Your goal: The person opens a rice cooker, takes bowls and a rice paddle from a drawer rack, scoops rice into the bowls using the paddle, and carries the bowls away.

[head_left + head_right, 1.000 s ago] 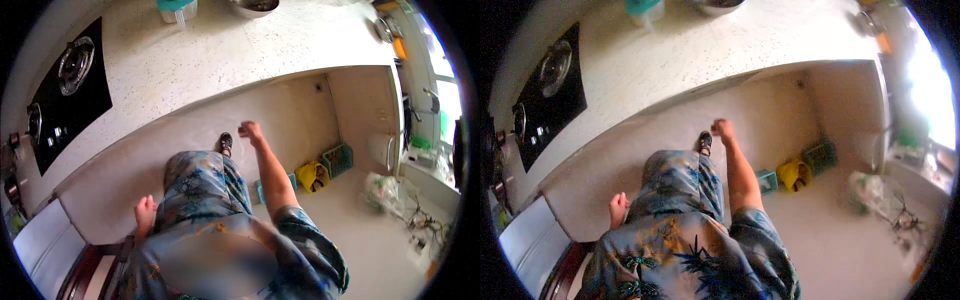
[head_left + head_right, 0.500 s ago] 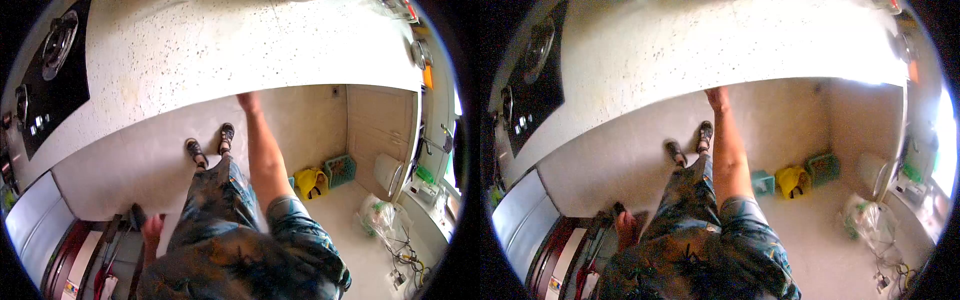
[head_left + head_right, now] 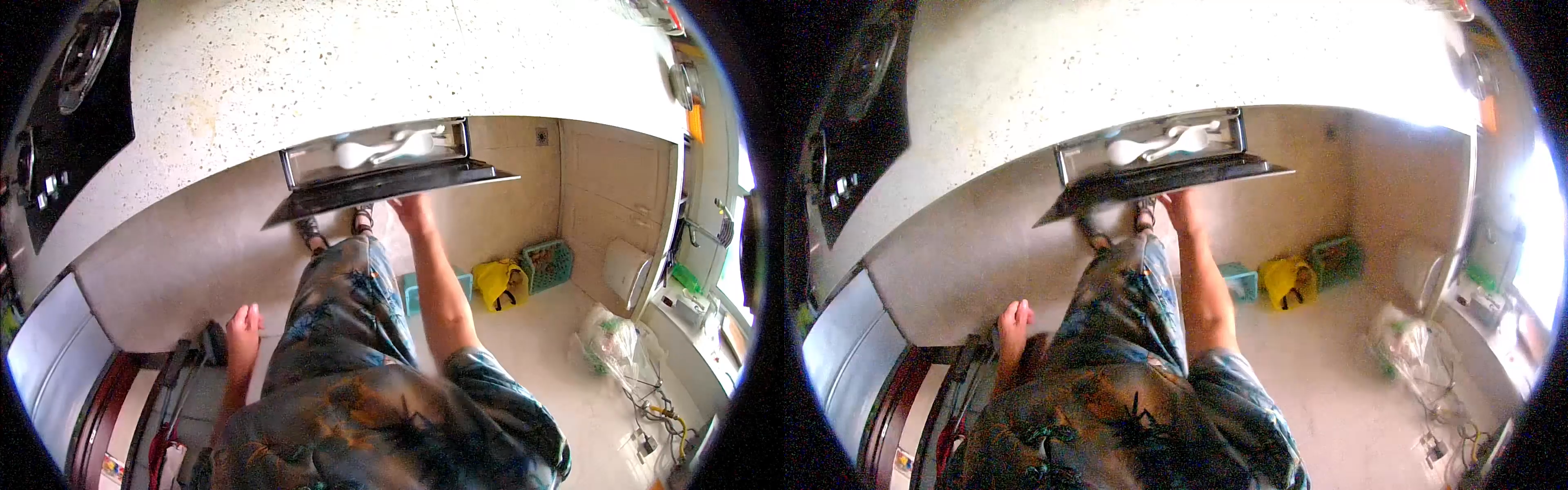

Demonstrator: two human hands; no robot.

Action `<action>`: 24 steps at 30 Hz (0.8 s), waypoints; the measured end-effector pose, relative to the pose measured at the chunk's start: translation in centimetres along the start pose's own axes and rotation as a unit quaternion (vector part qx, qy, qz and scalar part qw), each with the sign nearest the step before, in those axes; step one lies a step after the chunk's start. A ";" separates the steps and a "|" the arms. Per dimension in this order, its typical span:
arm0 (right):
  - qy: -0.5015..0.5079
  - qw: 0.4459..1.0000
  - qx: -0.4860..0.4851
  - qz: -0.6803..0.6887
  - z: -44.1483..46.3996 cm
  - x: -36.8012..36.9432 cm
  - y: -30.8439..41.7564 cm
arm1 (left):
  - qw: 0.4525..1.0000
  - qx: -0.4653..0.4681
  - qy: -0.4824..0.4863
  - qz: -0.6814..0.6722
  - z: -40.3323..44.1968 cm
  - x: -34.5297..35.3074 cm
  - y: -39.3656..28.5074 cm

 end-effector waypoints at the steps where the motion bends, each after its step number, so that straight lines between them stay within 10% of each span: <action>1: -0.010 1.000 -0.008 -0.006 -0.4 -0.6 -0.2 | 0.999 0.008 -0.001 -0.034 0.4 0.7 -0.1; 6: -0.028 0.990 -0.002 -0.141 -1.5 -3.4 -1.2 | 0.991 0.038 0.027 -0.123 2.9 4.8 -2.3; 8: -0.087 0.978 0.129 0.141 -2.1 -3.3 -1.8 | 0.990 0.036 0.038 -0.128 4.3 6.2 -4.6; 10: -0.090 0.979 0.117 0.142 -2.1 -3.5 -1.5 | 0.981 0.038 0.072 -0.173 6.4 7.5 -8.0; 14: 0.007 0.993 0.105 0.053 -6.3 -3.4 -1.2 | 0.930 0.031 0.110 -0.348 10.0 11.7 -10.1; 17: 0.076 0.935 0.284 -0.200 -7.5 -0.2 0.6 | 0.908 -0.067 0.130 -0.392 16.0 14.3 -12.2; 24: -0.009 0.839 -0.080 -0.538 3.7 2.2 12.9 | 0.793 -0.093 0.237 -0.554 27.8 21.7 -15.7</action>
Point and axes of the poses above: each hand's wrist, its own z-axis towards the middle knuckle, its own x-axis out of the palm, y = z × x, the point moved 9 cm from there along z, towards the middle knuckle, and after that the axes turned 4 degrees about -z, right-handed, at the moved point
